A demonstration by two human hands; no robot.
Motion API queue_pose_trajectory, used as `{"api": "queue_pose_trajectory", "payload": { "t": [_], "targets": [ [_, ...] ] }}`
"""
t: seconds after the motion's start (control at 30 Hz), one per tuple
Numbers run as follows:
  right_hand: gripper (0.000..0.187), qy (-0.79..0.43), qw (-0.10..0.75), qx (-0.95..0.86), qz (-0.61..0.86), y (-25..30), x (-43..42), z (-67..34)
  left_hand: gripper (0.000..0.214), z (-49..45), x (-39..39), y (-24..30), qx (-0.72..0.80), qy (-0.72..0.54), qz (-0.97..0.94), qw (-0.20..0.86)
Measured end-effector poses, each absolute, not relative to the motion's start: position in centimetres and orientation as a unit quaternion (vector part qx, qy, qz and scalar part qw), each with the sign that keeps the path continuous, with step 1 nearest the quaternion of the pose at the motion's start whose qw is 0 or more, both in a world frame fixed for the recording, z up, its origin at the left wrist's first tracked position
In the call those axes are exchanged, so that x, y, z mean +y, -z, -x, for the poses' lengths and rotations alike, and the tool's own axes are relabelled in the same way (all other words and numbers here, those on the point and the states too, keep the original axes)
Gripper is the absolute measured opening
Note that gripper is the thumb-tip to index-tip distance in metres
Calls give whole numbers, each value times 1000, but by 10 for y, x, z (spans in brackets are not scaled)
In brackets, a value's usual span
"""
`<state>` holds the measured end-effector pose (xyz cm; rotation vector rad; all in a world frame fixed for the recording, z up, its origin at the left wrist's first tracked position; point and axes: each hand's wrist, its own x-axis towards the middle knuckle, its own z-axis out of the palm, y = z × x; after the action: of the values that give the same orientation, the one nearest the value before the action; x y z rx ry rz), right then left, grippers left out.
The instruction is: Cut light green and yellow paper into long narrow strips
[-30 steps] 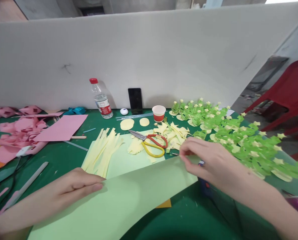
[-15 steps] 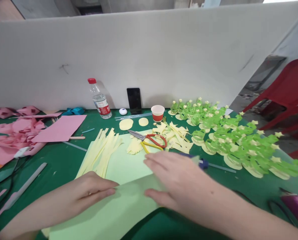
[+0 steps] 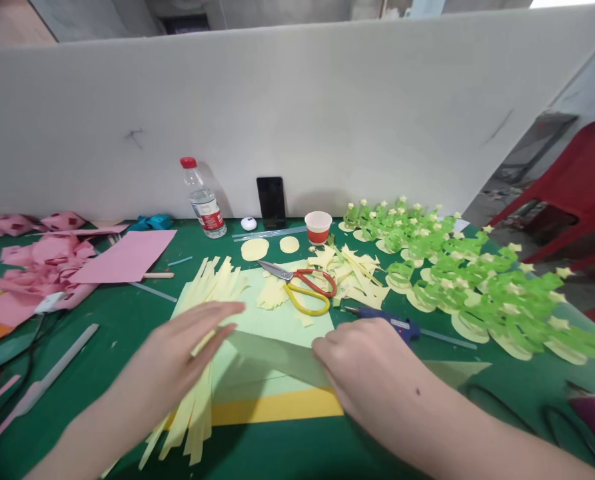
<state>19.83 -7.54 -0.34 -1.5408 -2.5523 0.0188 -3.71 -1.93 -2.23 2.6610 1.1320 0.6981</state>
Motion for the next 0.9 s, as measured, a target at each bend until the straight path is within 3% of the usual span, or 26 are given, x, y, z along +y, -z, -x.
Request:
{"api": "queue_pose_trajectory", "payload": {
  "t": [0.13,0.37,0.67,0.9],
  "targets": [
    [27,-2,127,-869,479,7,-76,-185,15,1,-32,27,268,-279,-916,105],
    [21,38,153,-868,471,12,-78,-179,14,-3,-31,30,245,-304,-912,126],
    [26,18,164,-865,475,10,-80,-179,12,4,-30,24,252,-292,-915,116],
    [32,42,174,-862,474,4,-87,-194,15,35,-18,23,346,-323,-878,68]
  ]
}}
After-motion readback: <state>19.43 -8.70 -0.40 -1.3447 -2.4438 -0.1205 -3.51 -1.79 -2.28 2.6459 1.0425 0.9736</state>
